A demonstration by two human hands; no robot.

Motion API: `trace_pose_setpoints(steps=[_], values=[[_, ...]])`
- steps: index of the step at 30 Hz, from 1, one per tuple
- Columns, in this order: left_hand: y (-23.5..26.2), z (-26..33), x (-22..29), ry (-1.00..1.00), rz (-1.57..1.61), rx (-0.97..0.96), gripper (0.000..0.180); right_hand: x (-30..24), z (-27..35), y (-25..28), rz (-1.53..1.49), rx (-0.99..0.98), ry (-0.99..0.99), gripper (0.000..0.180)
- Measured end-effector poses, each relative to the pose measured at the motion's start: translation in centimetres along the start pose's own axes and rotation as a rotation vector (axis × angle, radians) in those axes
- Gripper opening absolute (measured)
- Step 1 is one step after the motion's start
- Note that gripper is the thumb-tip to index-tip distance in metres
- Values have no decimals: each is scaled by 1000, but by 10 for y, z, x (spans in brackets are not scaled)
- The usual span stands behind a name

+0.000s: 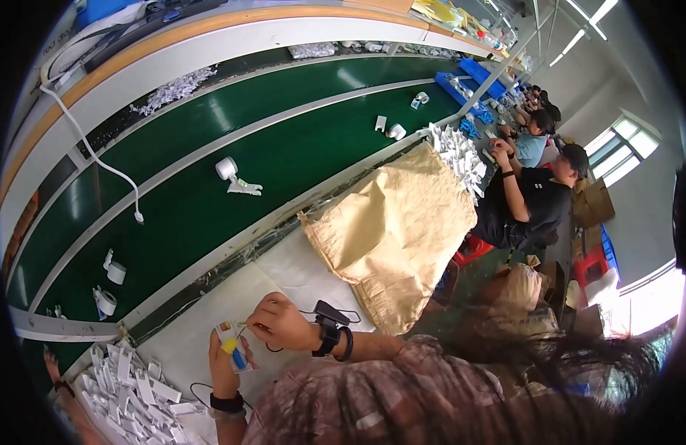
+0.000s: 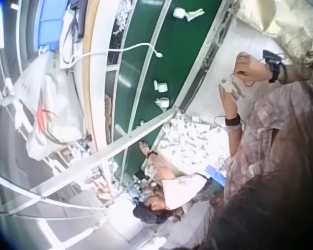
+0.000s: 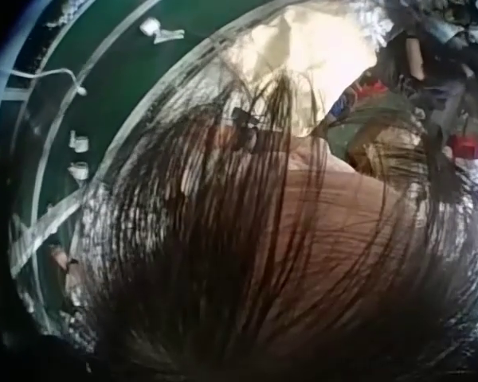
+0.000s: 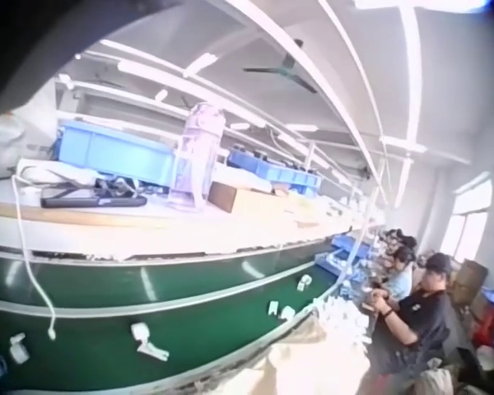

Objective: The person picks up a white plastic housing and a battery pack, fits the battery pack into the housing, and connects the wires by hand. They then place the assembled unit onto the green conveyor belt and reach into a blue bin to retrieve another housing.

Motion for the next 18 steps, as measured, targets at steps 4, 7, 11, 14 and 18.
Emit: trace_pose_setpoints(steps=[4,7,11,14,18], values=[[-3,-1,5,182,272,132,29,3,-1,-3,-125,38,19,19],[-6,-1,3,129,280,103,27,0,-5,2,-182,50,-26,18],[-14,-11,2,36,47,-67,26,-1,-7,13,-220,27,-63,15],[-27,-2,17,32,124,-49,29,-12,-12,27,-186,33,9,16],[-35,10,23,-57,30,-184,35,-20,-9,27,-253,29,41,19]])
Point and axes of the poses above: each hand's wrist, its own z-axis away from the middle knuckle, its own y-axis out of the back of the hand, x = y × z, the point moved 4 cm from there along -z, towards the middle knuckle, and after that the axes turned 3 degrees about -y, right-handed, at the moved point
